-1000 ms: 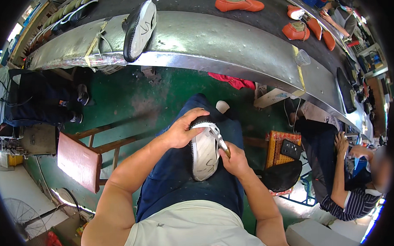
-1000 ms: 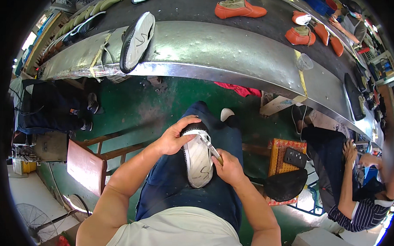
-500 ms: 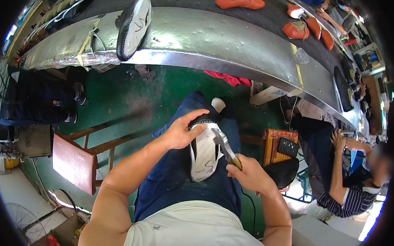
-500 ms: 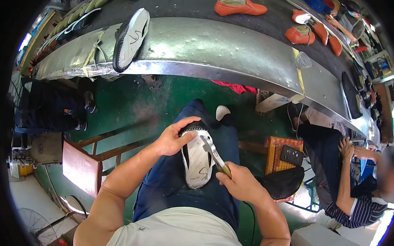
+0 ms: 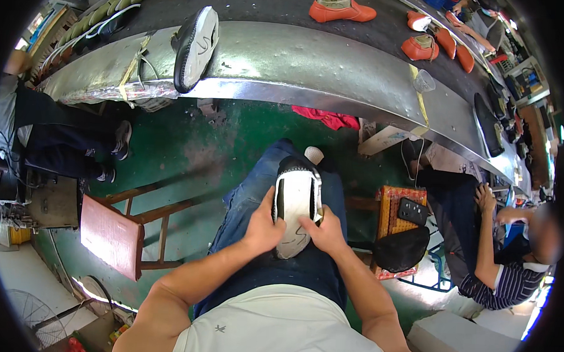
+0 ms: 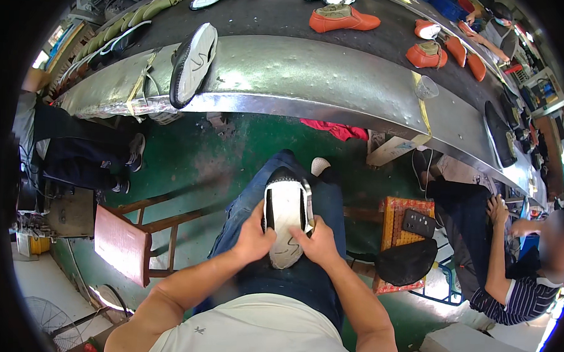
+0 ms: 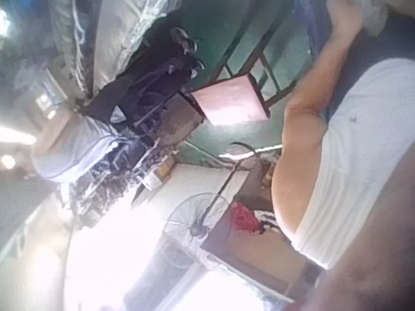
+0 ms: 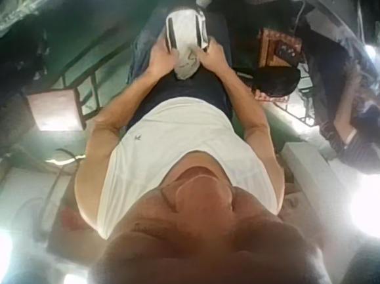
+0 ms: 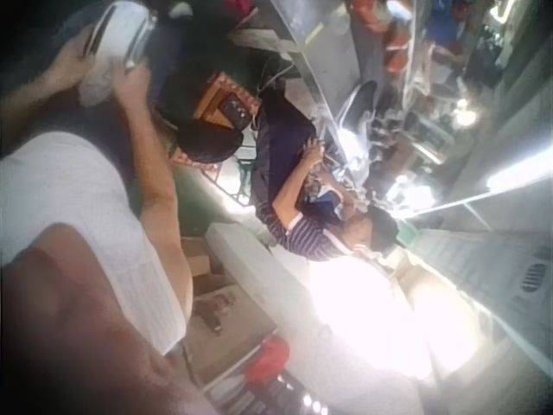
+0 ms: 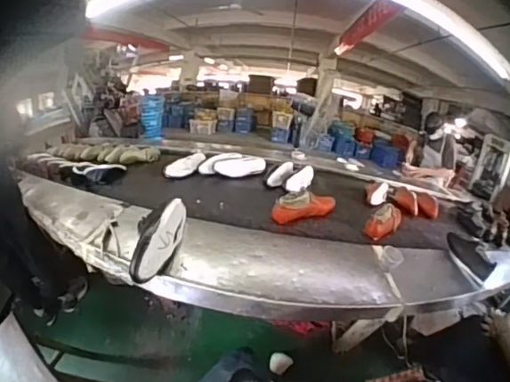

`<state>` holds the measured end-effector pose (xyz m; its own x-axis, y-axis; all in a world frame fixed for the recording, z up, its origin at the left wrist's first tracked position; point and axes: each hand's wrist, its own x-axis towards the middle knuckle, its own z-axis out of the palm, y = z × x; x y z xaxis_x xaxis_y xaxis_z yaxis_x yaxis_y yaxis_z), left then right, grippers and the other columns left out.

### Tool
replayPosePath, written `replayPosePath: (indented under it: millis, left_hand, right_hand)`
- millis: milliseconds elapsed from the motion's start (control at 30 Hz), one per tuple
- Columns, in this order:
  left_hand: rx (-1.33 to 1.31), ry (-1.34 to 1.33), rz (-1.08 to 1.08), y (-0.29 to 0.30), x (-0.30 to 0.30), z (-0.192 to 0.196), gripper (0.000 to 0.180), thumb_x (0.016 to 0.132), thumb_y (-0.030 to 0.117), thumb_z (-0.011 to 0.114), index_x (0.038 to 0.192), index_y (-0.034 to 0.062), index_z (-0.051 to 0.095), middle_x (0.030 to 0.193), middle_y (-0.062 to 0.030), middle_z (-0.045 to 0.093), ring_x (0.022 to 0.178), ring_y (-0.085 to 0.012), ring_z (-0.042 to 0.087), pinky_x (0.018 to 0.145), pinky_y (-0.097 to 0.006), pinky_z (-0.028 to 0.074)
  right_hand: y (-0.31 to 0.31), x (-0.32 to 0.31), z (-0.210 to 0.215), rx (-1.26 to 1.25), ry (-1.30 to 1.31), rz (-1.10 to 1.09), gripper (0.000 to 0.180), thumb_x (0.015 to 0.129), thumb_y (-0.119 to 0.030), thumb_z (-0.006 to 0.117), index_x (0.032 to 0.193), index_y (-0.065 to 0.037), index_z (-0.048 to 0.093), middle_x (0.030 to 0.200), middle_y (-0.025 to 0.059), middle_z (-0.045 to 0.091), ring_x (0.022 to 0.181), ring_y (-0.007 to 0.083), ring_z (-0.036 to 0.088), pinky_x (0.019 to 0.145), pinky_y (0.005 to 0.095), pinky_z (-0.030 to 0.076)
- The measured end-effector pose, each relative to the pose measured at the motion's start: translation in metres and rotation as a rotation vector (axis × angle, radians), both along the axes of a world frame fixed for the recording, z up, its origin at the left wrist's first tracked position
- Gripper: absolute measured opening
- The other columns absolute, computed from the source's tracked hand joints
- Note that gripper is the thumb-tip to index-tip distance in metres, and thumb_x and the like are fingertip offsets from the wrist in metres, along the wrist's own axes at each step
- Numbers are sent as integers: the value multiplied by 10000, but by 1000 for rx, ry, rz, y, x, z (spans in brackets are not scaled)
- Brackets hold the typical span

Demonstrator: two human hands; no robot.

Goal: The person is finishing shoes by trimming excess material from the soles and upper using a pair of pliers and a knife, and then placing them on a conveyor belt.

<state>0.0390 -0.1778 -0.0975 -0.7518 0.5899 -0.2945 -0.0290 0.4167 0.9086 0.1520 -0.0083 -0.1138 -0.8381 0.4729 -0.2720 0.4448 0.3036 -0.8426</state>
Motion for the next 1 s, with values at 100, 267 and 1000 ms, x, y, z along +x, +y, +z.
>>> replayPosePath:
  millis: [100, 267, 1000]
  left_hand:
    - [6, 137, -35, -2, 16, -15, 775, 817, 44, 517, 1537, -94, 267, 1506, -334, 423, 1417, -432, 434, 1190, -398, 336]
    - [54, -15, -241, 29, -28, 29, 739, 802, 34, 541, 1531, 36, 418, 1260, -251, 665, 1215, -349, 638, 1052, -375, 472]
    - [117, -281, -543, -10, 51, -64, 1049, 877, 98, 656, 1626, 26, -75, 1651, -203, 247, 1504, -255, 289, 1213, -315, 230]
  right_hand:
    - [6, 21, -20, -23, 37, -56, 468, 929, -397, 679, 1067, 47, 630, 925, 247, 705, 898, 378, 708, 806, 432, 533]
    - [19, 24, 16, -157, 85, -144, 299, 952, -242, 629, 1042, 43, 635, 911, 148, 707, 840, 220, 684, 769, 391, 534]
    - [35, 108, 82, 405, -169, 545, 474, 898, -131, 658, 1326, 39, 548, 1089, 247, 663, 1035, 420, 644, 841, 492, 528]
